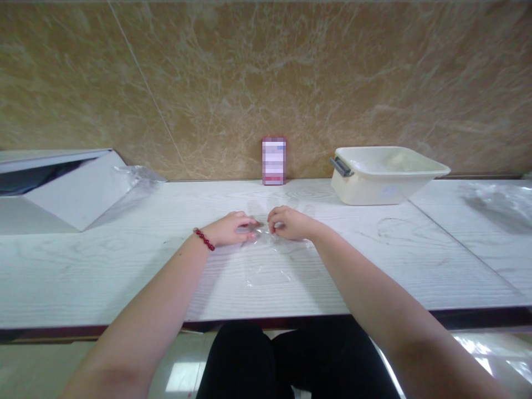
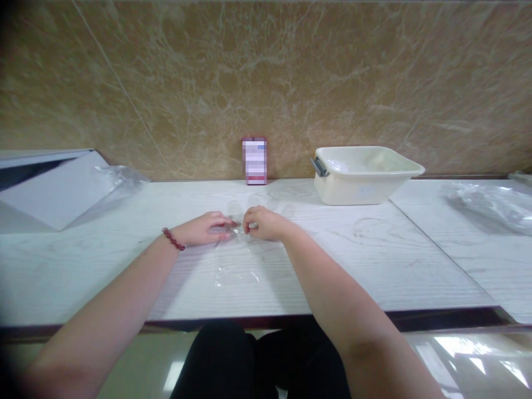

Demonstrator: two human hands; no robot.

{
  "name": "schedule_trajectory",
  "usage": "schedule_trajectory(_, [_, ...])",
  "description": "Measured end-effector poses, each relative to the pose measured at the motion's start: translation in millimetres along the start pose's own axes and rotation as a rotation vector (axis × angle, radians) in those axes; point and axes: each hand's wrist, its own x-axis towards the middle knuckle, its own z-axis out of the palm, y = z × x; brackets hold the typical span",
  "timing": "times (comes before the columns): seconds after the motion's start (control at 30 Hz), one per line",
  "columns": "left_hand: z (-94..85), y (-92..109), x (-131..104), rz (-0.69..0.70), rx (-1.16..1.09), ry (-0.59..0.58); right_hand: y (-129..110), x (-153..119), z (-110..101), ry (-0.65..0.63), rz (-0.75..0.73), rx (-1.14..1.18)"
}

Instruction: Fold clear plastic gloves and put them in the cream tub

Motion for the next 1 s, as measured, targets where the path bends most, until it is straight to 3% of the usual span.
schedule_trajectory(0.4, [-8.2, 3, -8, -0.178, 0.212, -0.064, 2, -2, -4, -0.034, 0.055, -0.107])
schedule_trajectory(0.83, [-1.5, 9, -10, -0.33, 0.253, -0.284, -2, -4, -10, -0.184, 0.276, -0.229])
schedule_trajectory(1.0, [0.2, 7, -10, -0.373, 0.225, -0.31, -26, -3, -8, -0.043, 0.266, -0.293])
